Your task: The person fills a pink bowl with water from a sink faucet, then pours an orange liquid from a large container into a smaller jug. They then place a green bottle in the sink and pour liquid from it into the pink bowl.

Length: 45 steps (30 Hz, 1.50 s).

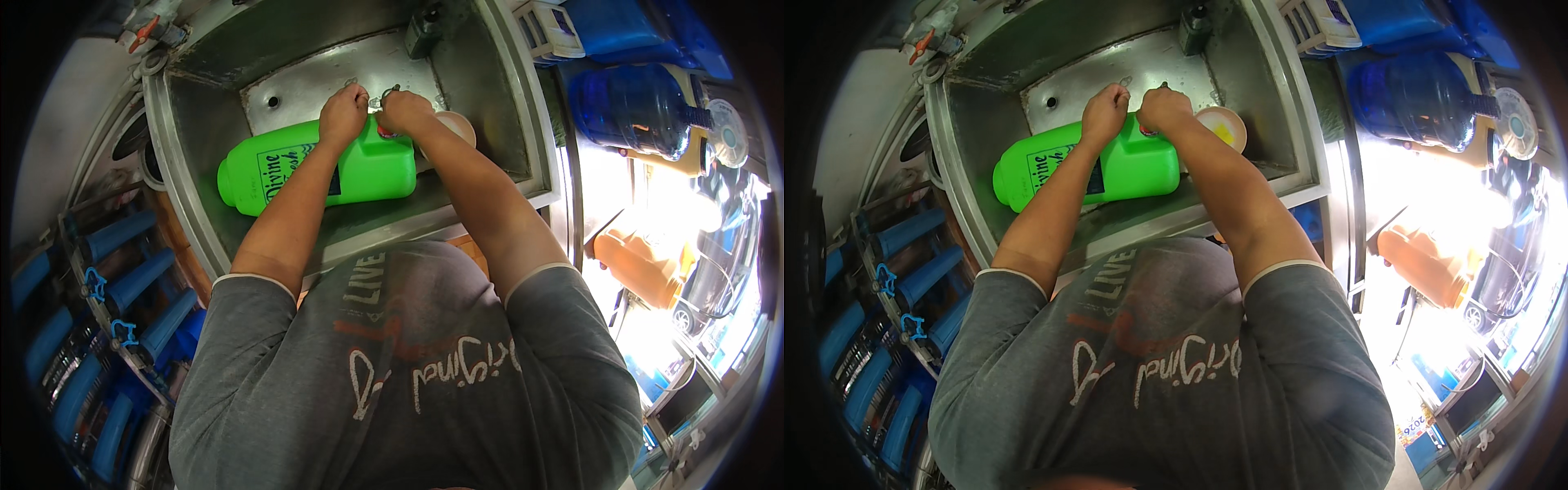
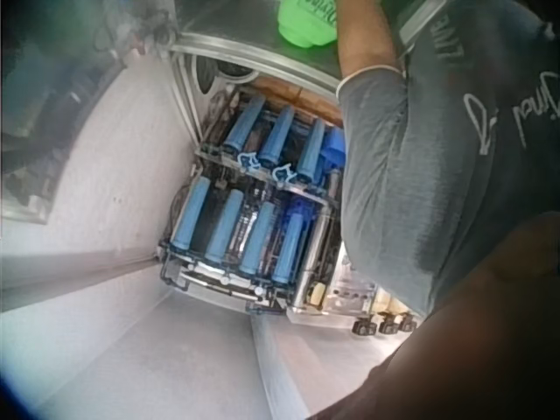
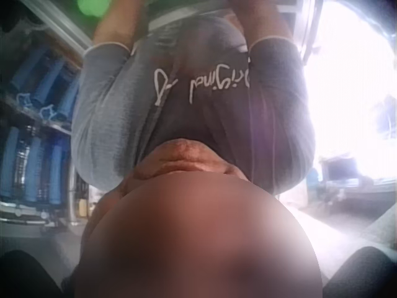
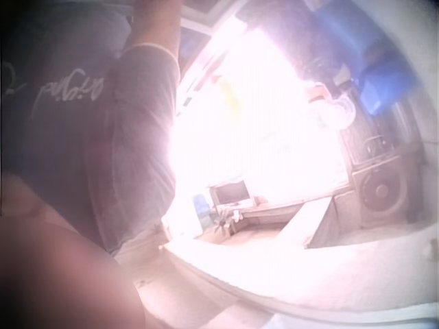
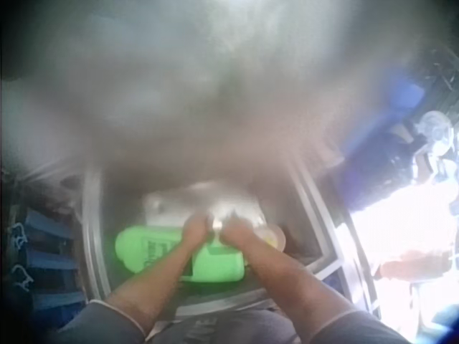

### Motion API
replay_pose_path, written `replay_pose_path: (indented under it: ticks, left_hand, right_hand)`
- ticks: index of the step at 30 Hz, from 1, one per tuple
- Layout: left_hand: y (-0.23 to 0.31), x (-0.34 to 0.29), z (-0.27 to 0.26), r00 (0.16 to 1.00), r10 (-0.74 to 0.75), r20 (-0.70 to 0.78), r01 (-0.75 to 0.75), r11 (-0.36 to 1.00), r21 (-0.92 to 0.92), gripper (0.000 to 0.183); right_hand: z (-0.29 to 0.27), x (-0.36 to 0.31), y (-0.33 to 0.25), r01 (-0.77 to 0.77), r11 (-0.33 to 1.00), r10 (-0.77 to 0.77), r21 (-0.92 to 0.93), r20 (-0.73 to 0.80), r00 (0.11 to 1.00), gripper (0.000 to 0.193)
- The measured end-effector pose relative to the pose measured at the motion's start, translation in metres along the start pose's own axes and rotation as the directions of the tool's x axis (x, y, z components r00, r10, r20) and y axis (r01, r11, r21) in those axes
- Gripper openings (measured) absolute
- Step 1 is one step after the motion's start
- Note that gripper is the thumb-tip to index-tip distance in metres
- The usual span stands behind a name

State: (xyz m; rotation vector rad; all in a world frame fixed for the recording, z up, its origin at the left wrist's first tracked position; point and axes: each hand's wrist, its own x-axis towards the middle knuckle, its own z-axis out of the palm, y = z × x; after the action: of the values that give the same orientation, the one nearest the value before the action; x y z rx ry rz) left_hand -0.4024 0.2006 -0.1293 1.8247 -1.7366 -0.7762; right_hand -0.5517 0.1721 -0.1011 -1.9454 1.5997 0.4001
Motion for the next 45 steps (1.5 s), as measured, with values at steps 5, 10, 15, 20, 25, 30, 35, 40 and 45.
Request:
replay_pose_path:
  ticks: [5, 10, 15, 20, 25, 30, 35, 40, 45]
  left_hand:
    - [0.001, -0.003, 0.001, 0.999, 0.014, -0.029, -0.014, 1.000, 0.022, 0.015]
    - [0.003, -0.003, -0.003, 0.999, -0.044, 0.002, 0.044, 0.998, 0.052, 0.015]
    - [0.006, 0.002, -0.001, 0.996, -0.004, 0.085, 0.005, 1.000, -0.012, 0.012]
    - [0.038, -0.032, -0.011, 0.936, 0.295, 0.192, -0.185, 0.876, -0.445, 0.010]
    - [0.058, -0.081, -0.079, 0.901, 0.427, -0.083, -0.434, 0.867, -0.246, 0.012]
    - [0.013, -0.108, -0.182, 0.972, 0.047, -0.230, -0.136, 0.911, -0.390, 0.009]
    - [-0.116, -0.138, -0.294, 0.800, -0.384, -0.460, -0.049, 0.723, -0.689, 0.019]
    - [-0.272, -0.110, -0.352, 0.684, -0.556, -0.473, 0.357, 0.820, -0.447, 0.024]
    - [-0.369, -0.039, -0.366, 0.493, -0.778, -0.390, 0.548, 0.626, -0.556, 0.043]
  right_hand:
    - [0.002, 0.019, 0.008, -0.068, 0.997, 0.064, 0.043, 0.081, 0.995, 0.034]
    - [0.018, -0.019, 0.084, -0.210, 0.976, 0.213, 0.060, -0.053, 0.976, 0.035]
    - [0.024, -0.062, 0.158, -0.262, 0.965, 0.256, -0.013, -0.168, 0.952, 0.022]
    - [0.005, -0.055, 0.090, -0.185, 0.430, 0.269, 0.884, 0.071, 0.961, 0.023]
    - [-0.014, -0.082, -0.028, -0.193, -0.165, -0.056, 0.967, 0.186, 0.981, 0.021]
    - [-0.019, -0.105, -0.084, -0.043, 0.276, -0.459, 0.960, 0.171, 0.871, 0.022]
    - [-0.010, -0.131, -0.051, 0.533, 0.822, -0.486, 0.201, -0.240, 0.841, 0.025]
    - [0.009, -0.179, 0.029, 0.265, 0.953, -0.222, 0.149, -0.251, 0.942, 0.022]
    - [0.033, -0.218, 0.072, 0.105, 0.994, -0.097, 0.004, -0.340, 0.935, 0.019]
